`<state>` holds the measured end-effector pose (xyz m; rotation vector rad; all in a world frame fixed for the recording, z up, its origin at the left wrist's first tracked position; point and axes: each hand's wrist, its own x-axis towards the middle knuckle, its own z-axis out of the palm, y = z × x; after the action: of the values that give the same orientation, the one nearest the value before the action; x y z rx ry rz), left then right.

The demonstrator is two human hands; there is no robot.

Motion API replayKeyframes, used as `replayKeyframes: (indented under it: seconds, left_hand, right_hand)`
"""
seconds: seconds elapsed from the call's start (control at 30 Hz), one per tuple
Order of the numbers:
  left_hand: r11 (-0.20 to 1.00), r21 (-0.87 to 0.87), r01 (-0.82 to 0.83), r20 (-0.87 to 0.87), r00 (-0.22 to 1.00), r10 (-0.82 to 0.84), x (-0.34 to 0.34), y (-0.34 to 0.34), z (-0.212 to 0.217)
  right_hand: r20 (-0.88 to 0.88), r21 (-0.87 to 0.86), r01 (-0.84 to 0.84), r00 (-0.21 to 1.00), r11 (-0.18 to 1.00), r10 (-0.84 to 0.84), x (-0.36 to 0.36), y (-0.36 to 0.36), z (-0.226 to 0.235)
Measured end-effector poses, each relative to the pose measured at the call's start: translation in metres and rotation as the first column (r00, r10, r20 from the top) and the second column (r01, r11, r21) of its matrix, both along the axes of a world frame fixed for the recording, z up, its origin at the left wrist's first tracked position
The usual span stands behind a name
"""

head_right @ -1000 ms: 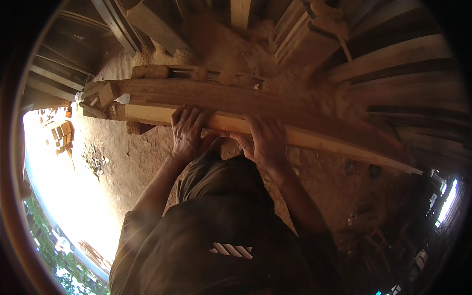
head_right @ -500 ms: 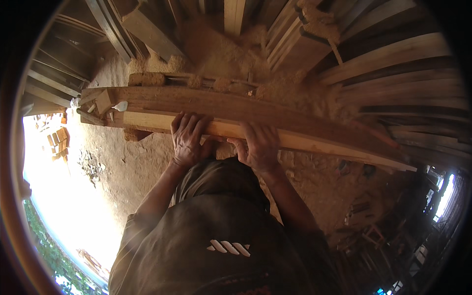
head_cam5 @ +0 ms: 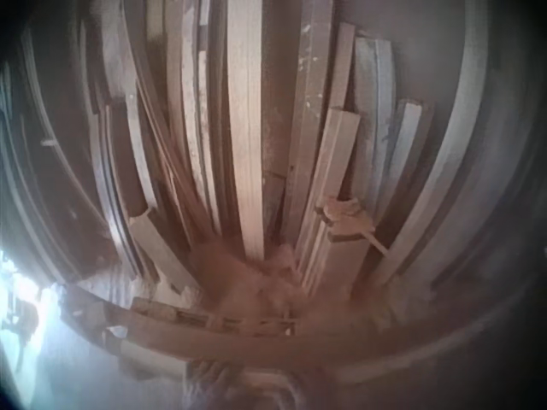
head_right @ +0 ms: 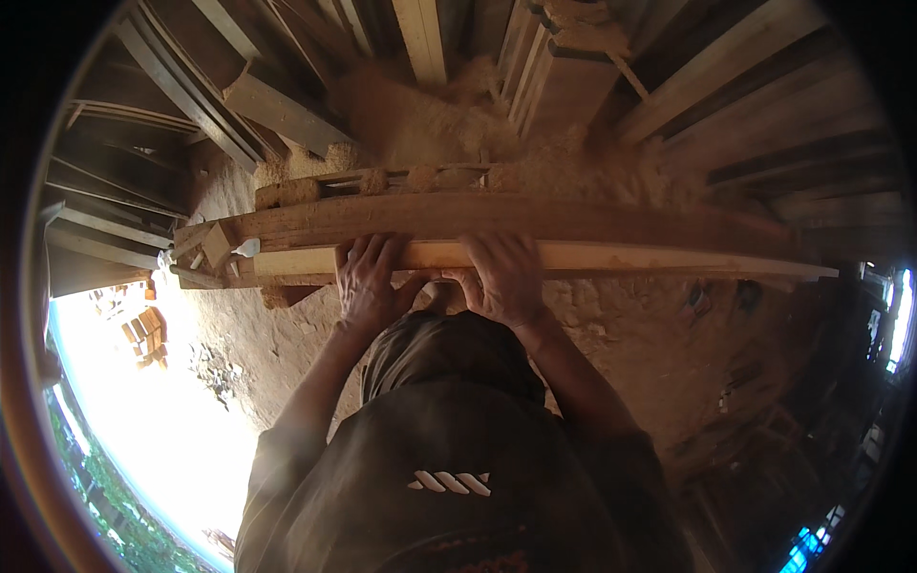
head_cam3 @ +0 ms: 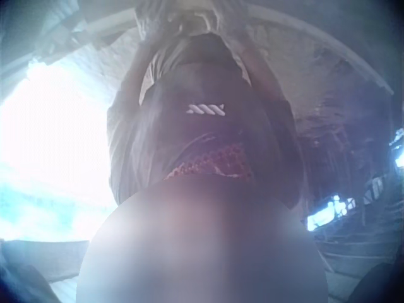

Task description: The person repeatedly rubs a small block of wood along the edges and faces of a long wooden plank to smooth its surface. The person flips and repositions the plank several times to treat different sides.

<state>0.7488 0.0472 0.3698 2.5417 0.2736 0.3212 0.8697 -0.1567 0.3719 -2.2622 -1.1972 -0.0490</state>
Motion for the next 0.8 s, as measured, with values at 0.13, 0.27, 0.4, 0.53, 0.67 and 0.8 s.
replayKeyframes:
  seconds: [0.13, 0.27, 0.4, 0.53, 0.67, 0.8]
  left_hand:
    - [0.991, -0.03, 0.134, -0.077, 0.988, -0.136, 0.007, -0.002, 0.0]
    - [0.997, 0.046, 0.059, -0.041, 0.998, -0.057, 0.007, -0.014, -0.002]
    - [0.997, 0.075, 0.0, -0.024, 1.0, 0.002, 0.005, -0.023, -0.002]
    - [0.998, 0.068, -0.008, -0.023, 1.0, 0.009, 0.004, -0.025, -0.003]
    - [0.998, 0.055, -0.018, -0.032, 0.999, 0.02, 0.003, -0.025, -0.004]
    - [0.997, 0.072, -0.027, -0.042, 0.999, 0.03, 0.003, -0.026, -0.006]
  right_hand:
    - [-0.003, -0.039, -0.025, 1.0, 0.999, 0.025, 0.003, -0.004, 0.002]
    - [-0.031, -0.044, -0.03, 0.999, 0.999, 0.028, 0.002, -0.005, 0.005]
    - [-0.056, -0.082, -0.019, 0.998, 0.996, 0.015, -0.001, -0.006, 0.005]
    - [-0.033, -0.055, -0.06, 0.998, 0.997, 0.059, 0.001, -0.009, 0.004]
    - [-0.074, -0.071, -0.06, 0.996, 0.996, 0.054, 0.003, -0.011, 0.005]
    - [-0.026, -0.067, -0.049, 0.999, 0.997, 0.047, 0.002, -0.01, 0.006]
